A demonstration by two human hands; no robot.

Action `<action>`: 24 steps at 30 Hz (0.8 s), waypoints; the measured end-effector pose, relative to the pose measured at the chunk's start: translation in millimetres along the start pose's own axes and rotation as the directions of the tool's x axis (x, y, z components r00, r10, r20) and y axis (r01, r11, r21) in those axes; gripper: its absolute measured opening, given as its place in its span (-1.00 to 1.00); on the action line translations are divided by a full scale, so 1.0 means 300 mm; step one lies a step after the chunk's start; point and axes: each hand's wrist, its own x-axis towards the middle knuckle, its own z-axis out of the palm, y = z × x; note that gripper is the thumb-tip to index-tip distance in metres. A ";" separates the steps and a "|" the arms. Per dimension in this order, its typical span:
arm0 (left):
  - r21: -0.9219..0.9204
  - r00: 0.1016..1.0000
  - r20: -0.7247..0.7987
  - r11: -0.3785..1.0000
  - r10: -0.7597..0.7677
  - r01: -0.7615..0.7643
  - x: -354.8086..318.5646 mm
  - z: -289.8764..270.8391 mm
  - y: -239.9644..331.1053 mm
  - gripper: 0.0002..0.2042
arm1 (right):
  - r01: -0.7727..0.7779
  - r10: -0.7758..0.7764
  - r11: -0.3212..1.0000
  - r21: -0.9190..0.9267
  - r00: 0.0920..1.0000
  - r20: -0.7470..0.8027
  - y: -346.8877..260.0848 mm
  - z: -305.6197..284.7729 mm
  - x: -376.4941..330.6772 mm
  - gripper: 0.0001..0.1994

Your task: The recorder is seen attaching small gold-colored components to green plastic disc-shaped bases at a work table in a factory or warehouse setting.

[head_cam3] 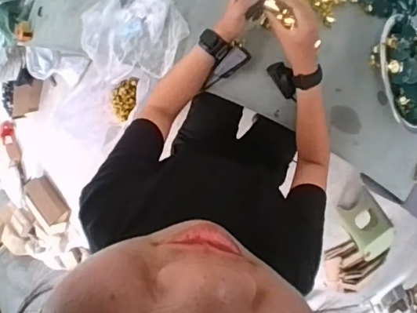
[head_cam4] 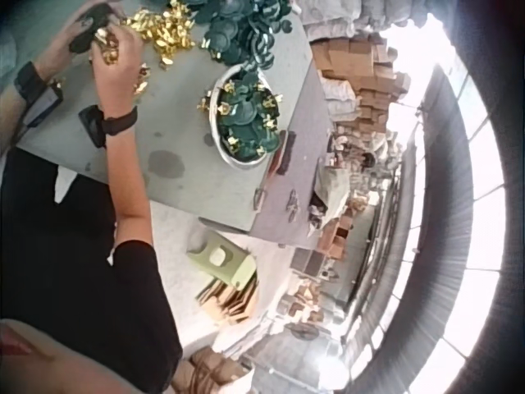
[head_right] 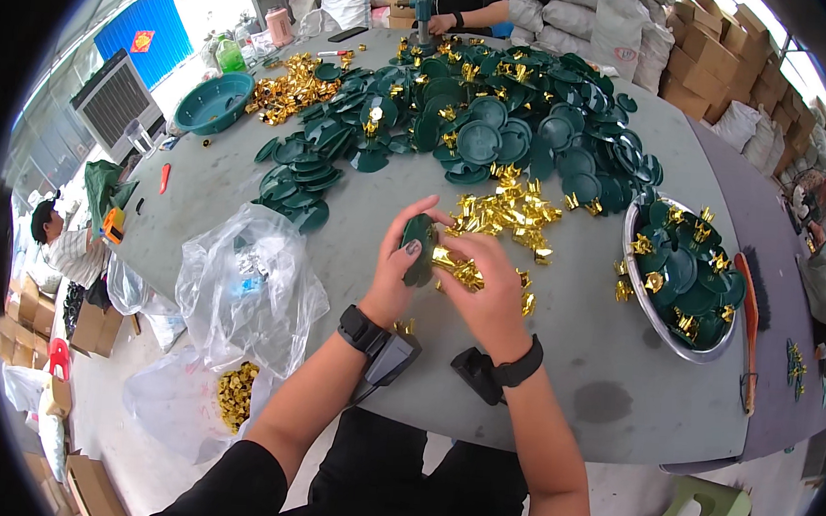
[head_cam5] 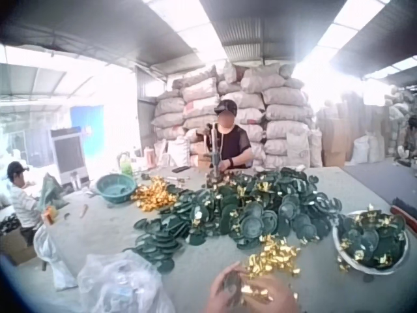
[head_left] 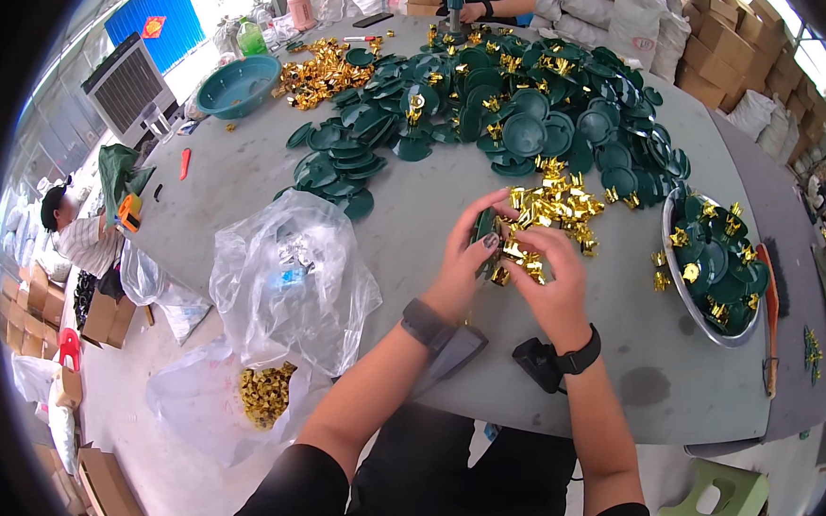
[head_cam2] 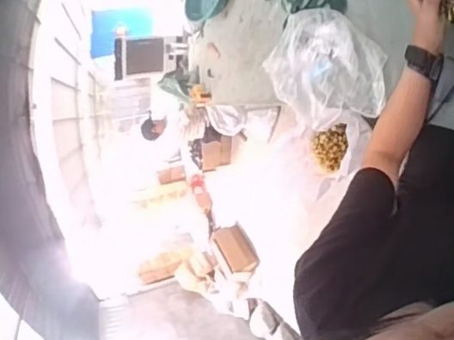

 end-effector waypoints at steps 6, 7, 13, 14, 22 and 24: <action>0.017 1.000 0.016 1.000 0.013 -0.013 -0.017 0.013 0.024 -0.39 | -0.055 0.052 0.995 0.084 0.998 0.041 0.011 -0.006 -0.013 -0.67; 0.041 0.999 0.038 0.999 0.011 -0.013 -0.018 0.017 0.030 -0.39 | -0.058 0.055 0.995 0.084 0.998 0.044 0.009 -0.008 -0.016 -0.67; 0.061 1.000 0.024 0.998 0.015 -0.017 -0.015 0.034 0.032 -0.39 | 0.101 -0.094 0.987 -0.125 0.994 0.061 0.002 -0.029 -0.010 -0.75; 0.061 1.000 0.025 0.998 0.012 -0.013 -0.011 0.039 0.024 -0.39 | 0.116 -0.106 0.983 -0.139 0.992 0.072 0.006 -0.033 -0.007 -0.77; 0.372 0.976 0.089 0.902 0.199 -0.218 -0.008 -0.037 -0.009 -0.45 | -0.421 0.388 0.903 0.093 0.888 0.247 0.002 0.013 0.006 -0.70; 0.427 0.956 0.146 0.856 0.253 -0.292 -0.026 -0.020 -0.050 -0.48 | -0.495 0.403 0.820 0.287 0.855 0.326 0.109 -0.018 -0.032 -0.69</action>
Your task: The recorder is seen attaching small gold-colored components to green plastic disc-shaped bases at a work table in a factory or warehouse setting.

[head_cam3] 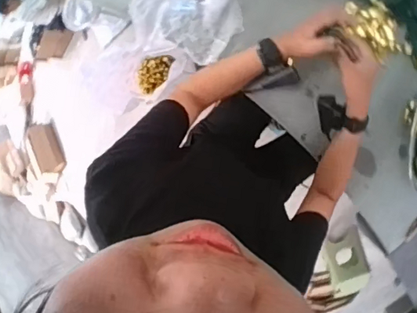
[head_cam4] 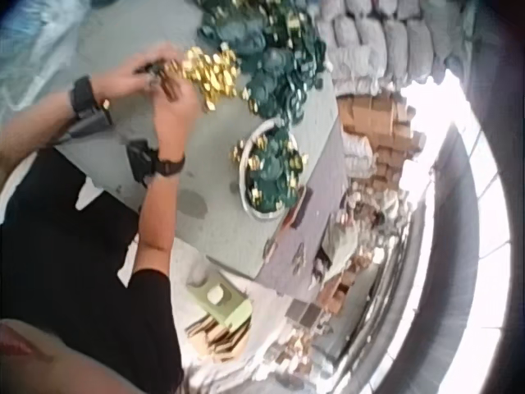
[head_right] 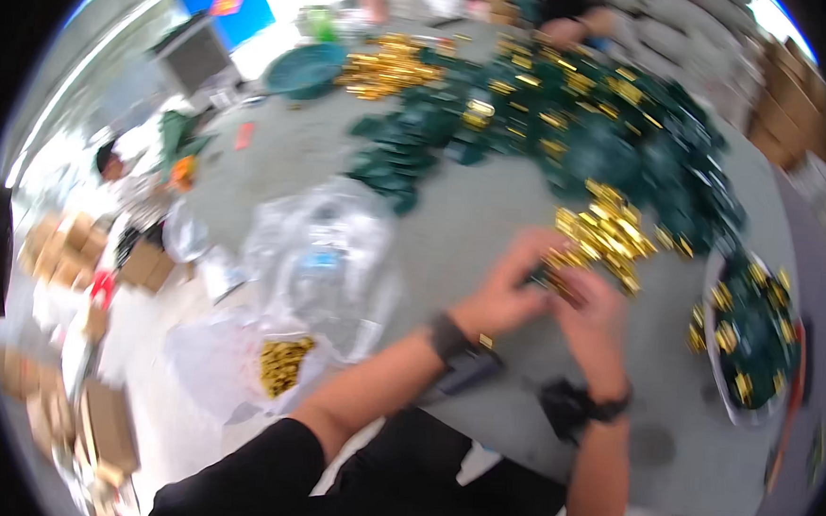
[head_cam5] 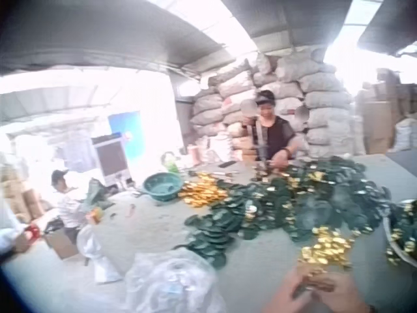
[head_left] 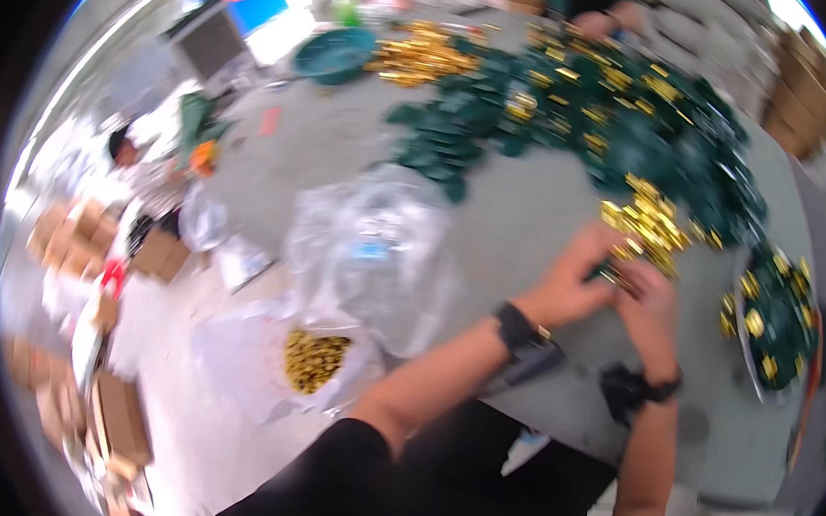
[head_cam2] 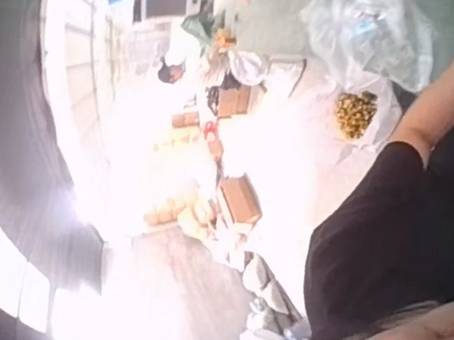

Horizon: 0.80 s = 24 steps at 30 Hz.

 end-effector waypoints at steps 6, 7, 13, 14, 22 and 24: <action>-0.061 1.000 -0.022 0.998 0.013 -0.014 0.014 0.093 0.017 -0.47 | -0.064 0.065 0.998 0.013 0.989 -0.132 0.031 -0.105 -0.053 -0.66; -0.106 0.999 -0.025 0.994 -0.028 0.026 0.012 0.081 0.030 -0.46 | -0.052 0.054 0.998 0.027 0.995 -0.082 0.029 -0.091 -0.040 -0.66; -0.291 0.982 -0.054 0.944 -0.181 0.158 -0.008 0.034 0.013 -0.46 | -0.079 0.087 0.988 -0.131 0.994 0.058 0.004 -0.049 0.004 -0.62; -0.253 0.992 -0.056 0.962 -0.116 0.099 -0.011 0.035 0.007 -0.47 | -0.079 0.087 0.988 -0.135 0.994 0.059 0.026 -0.062 0.005 -0.62; 0.028 1.000 0.009 0.999 -0.016 0.015 0.024 0.085 0.048 -0.48 | -0.100 0.105 0.993 0.057 0.991 -0.085 0.006 -0.110 -0.065 -0.65; -0.076 0.984 -0.080 0.986 -0.157 0.151 0.005 0.018 0.044 -0.47 | -0.122 0.121 0.986 0.114 0.992 0.016 -0.061 -0.004 -0.017 -0.66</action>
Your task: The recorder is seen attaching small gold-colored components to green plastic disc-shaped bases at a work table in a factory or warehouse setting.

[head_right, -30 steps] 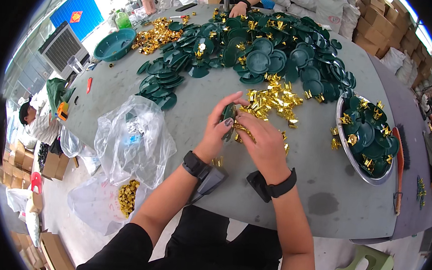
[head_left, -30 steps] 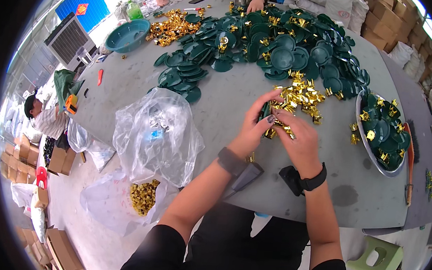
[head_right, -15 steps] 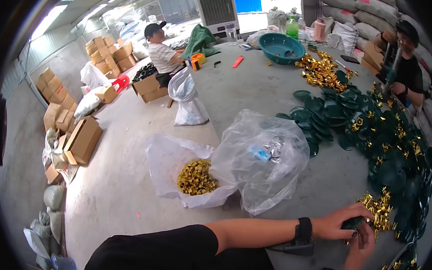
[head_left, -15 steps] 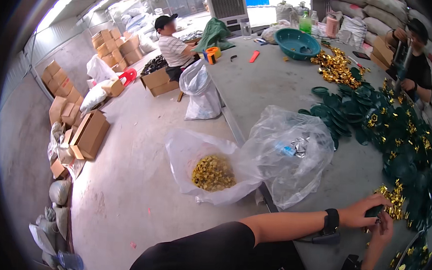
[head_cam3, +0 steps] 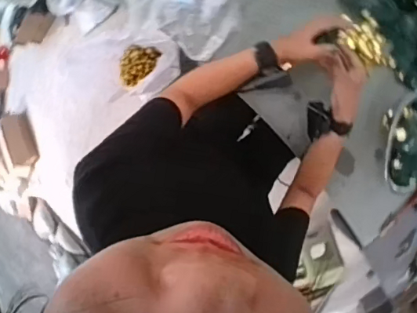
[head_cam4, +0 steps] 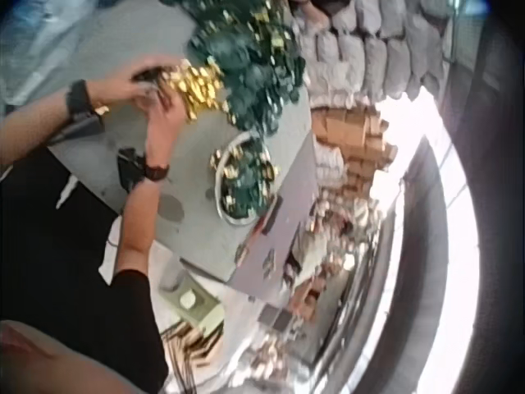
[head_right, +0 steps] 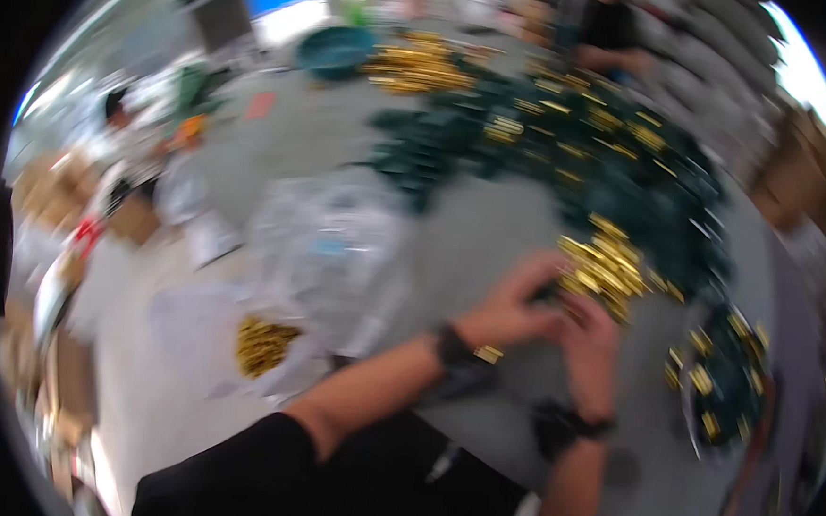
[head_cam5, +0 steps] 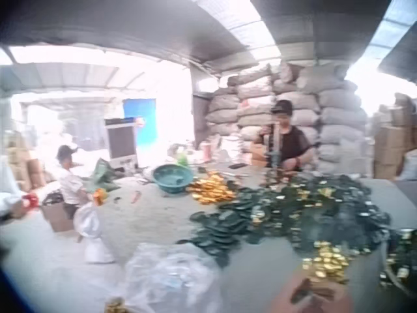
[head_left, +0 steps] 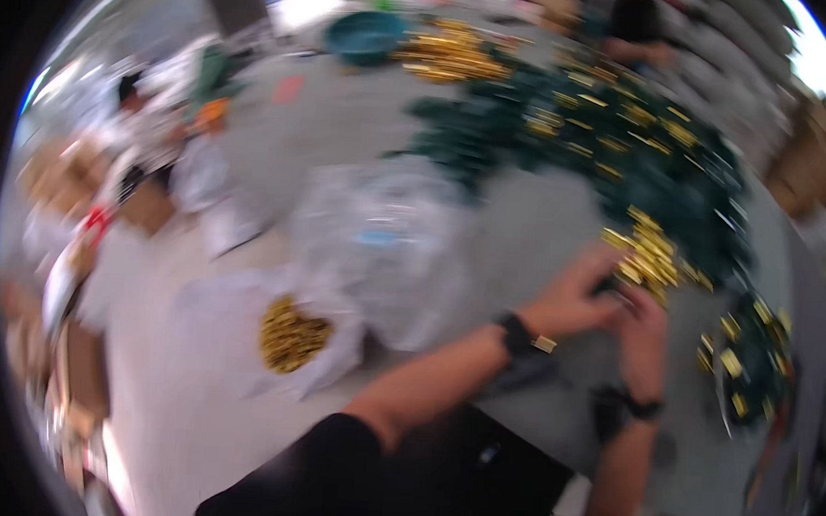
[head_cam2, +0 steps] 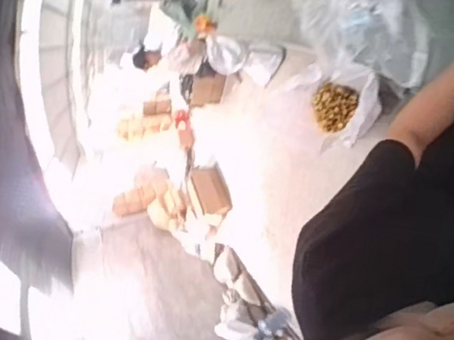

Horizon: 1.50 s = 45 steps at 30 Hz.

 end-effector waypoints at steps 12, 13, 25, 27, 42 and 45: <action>-0.213 0.882 -0.209 0.900 -0.423 0.381 0.043 -0.029 0.014 -0.61 | -0.154 -0.600 0.622 -0.767 0.537 -0.594 -0.326 -0.608 -0.240 -0.63; -0.223 0.876 -0.215 0.895 -0.432 0.387 0.038 -0.031 0.009 -0.61 | -0.183 -0.593 0.630 -0.755 0.514 -0.620 -0.338 -0.686 -0.259 -0.63; -0.232 0.857 -0.215 0.877 -0.469 0.422 0.038 -0.047 0.029 -0.64 | -0.332 -0.269 0.831 -0.446 0.461 -0.845 -0.023 -1.033 -0.429 -0.54; -0.267 0.881 -0.220 0.895 -0.418 0.358 0.033 -0.054 -0.009 -0.66 | -0.448 -0.281 0.743 -0.498 0.466 -0.839 -0.062 -1.015 -0.416 -0.60; -0.961 0.645 -0.034 0.202 -0.763 0.188 0.063 -0.186 -0.061 -0.59 | 0.011 -0.127 0.589 -0.808 0.989 -0.079 -0.127 -0.264 -0.036 -0.68; -0.942 0.632 -0.042 0.242 -0.774 0.232 0.070 -0.190 -0.081 -0.60 | 0.055 -0.016 0.595 -0.802 0.998 0.057 0.012 -0.232 0.030 -0.66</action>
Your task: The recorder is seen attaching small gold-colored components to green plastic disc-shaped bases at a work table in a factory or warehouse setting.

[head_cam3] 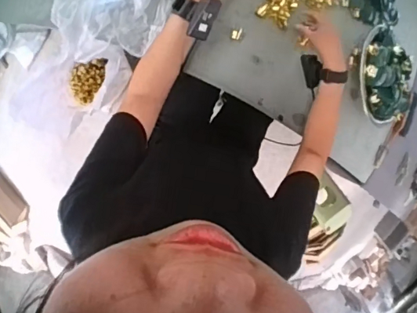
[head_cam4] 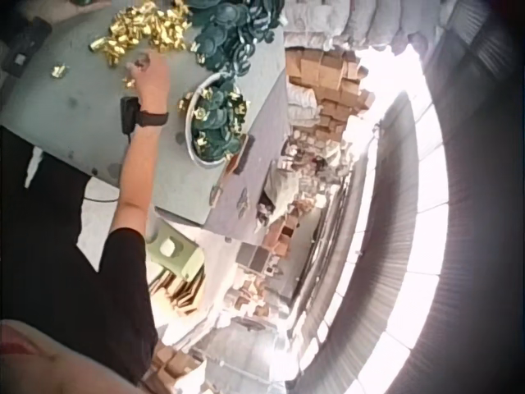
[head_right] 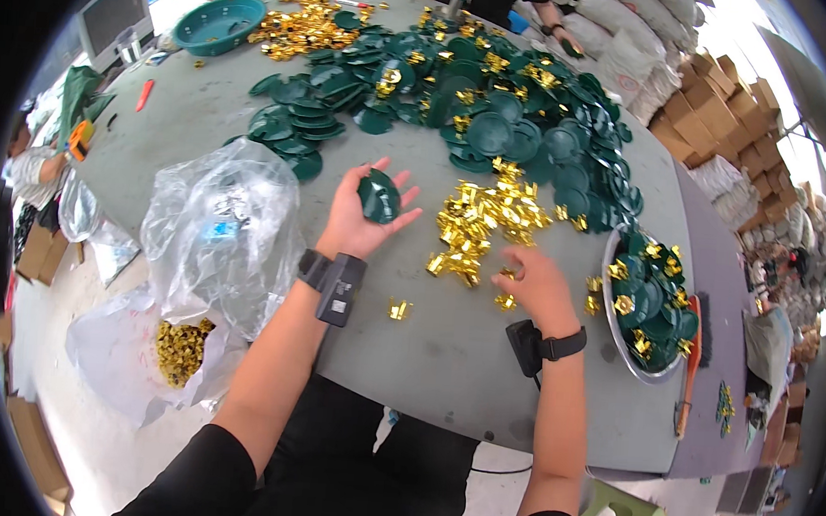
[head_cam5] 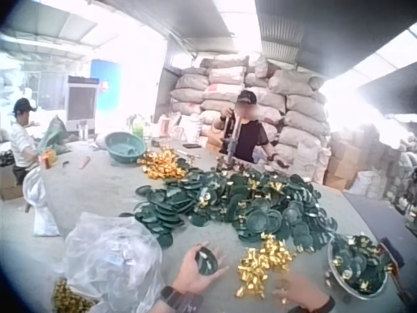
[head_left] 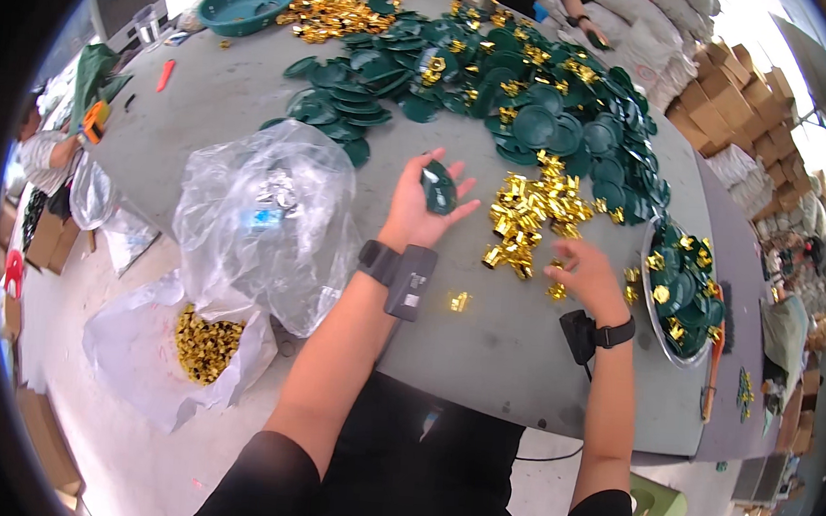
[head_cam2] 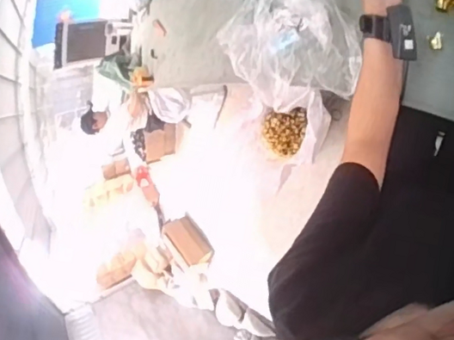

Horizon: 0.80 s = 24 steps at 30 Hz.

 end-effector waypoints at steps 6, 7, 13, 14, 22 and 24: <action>0.154 0.994 0.108 0.988 0.005 -0.022 -0.019 0.008 -0.013 -0.60 | 0.021 0.084 0.917 0.397 0.966 -0.245 -0.043 0.087 0.021 -0.70; 0.162 0.996 0.092 0.986 0.014 -0.029 -0.020 0.015 -0.020 -0.60 | 0.029 0.093 0.894 0.447 0.965 -0.247 -0.088 0.082 0.016 -0.70; 0.273 0.846 0.521 0.961 -0.111 -0.042 -0.026 0.081 -0.088 -0.59 | 0.317 -0.164 0.807 0.498 0.931 -0.326 -0.287 0.137 0.098 -0.72; 0.278 0.849 0.515 0.960 -0.118 -0.035 -0.024 0.076 -0.096 -0.59 | 0.368 -0.213 0.789 0.492 0.915 -0.343 -0.281 0.153 0.109 -0.73; 0.376 0.811 0.585 0.876 0.027 -0.300 -0.032 0.033 -0.154 -0.69 | 0.077 0.017 0.869 0.489 0.983 -0.185 -0.201 0.193 0.087 -0.67; 0.376 0.806 0.589 0.900 -0.051 -0.218 -0.002 0.074 -0.208 -0.70 | 0.124 -0.014 0.889 0.440 0.969 -0.245 -0.139 0.155 0.070 -0.67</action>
